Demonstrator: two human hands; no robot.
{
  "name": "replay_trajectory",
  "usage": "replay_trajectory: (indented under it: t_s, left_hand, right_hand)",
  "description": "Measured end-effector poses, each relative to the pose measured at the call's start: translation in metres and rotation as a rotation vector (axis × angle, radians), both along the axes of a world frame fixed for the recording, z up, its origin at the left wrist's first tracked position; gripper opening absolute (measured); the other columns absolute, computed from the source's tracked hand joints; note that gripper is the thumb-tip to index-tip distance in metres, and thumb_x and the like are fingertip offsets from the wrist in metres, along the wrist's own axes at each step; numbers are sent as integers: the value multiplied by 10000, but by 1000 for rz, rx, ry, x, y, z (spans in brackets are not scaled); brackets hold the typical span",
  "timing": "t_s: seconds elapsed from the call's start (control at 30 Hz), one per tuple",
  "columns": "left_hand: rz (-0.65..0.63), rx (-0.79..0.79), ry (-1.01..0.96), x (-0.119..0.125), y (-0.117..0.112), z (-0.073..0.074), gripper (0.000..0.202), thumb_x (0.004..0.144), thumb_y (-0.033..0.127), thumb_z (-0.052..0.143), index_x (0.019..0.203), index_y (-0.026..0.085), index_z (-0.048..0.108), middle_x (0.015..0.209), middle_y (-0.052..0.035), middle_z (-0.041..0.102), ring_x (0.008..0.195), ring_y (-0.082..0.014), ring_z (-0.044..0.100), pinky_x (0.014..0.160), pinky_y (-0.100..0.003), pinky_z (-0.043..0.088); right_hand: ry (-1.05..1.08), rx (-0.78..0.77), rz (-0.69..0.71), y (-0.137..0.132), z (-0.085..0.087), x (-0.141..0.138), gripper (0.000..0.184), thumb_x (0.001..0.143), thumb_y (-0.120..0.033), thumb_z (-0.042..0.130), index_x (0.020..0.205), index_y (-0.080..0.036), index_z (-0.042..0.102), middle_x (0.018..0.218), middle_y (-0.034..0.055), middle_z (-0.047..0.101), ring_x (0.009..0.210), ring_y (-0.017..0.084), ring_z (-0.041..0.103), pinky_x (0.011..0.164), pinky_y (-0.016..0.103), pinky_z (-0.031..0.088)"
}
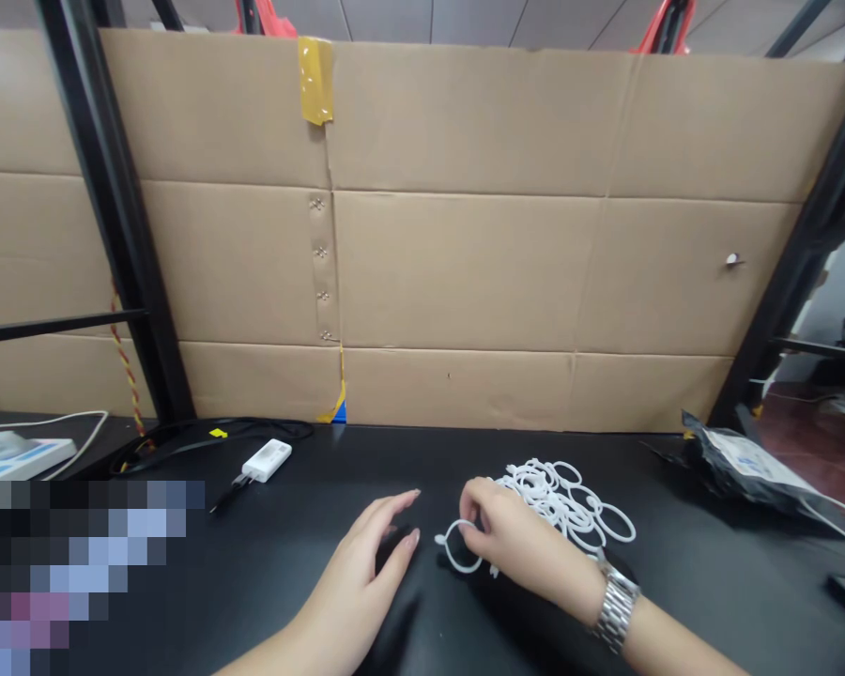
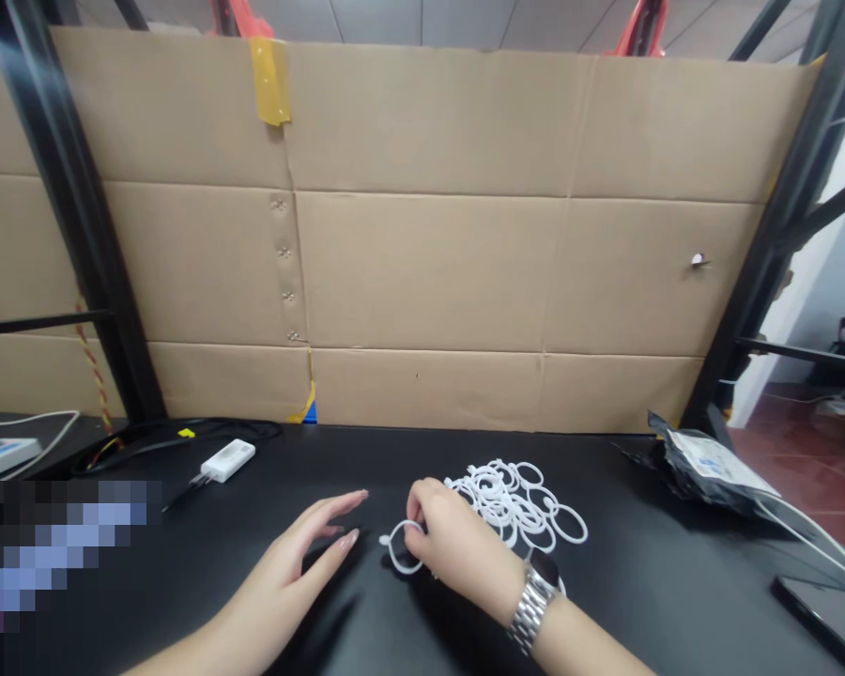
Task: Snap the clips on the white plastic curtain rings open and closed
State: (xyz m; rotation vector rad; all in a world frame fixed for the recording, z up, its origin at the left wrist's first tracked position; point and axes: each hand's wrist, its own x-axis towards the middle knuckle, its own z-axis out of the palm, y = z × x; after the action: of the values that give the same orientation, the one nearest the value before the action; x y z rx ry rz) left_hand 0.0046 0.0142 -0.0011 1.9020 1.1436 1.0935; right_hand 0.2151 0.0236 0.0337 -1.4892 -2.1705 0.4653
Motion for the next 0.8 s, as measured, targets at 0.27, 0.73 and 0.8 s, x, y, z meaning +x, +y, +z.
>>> replay_trajectory:
  t_s: [0.27, 0.73, 0.8]
  left_hand:
    - [20, 19, -21, -1, 5, 1, 346, 885, 292, 488, 1220, 232, 549, 1277, -77, 549, 1162, -231, 527, 985, -377, 426]
    - [37, 43, -32, -4, 12, -2, 346, 887, 256, 481, 1230, 237, 520, 1284, -64, 529, 1177, -208, 503, 990, -378, 423]
    - [33, 41, -30, -4, 12, -4, 345, 885, 255, 486, 1227, 241, 522, 1282, -62, 530, 1169, -209, 510, 986, -381, 428]
  right_hand:
    - [320, -373, 28, 2, 1, 3, 97, 818, -206, 547, 905, -162, 551, 696, 7, 654, 480, 78, 544, 430, 168, 391]
    - [451, -426, 28, -28, -18, -35, 164, 812, -233, 565, 669, -155, 577, 552, -26, 569, 441, 62, 445, 430, 165, 326]
    - [499, -408, -9, -22, -18, -31, 186, 844, -260, 531, 686, -161, 543, 569, -25, 567, 447, 60, 442, 442, 168, 330]
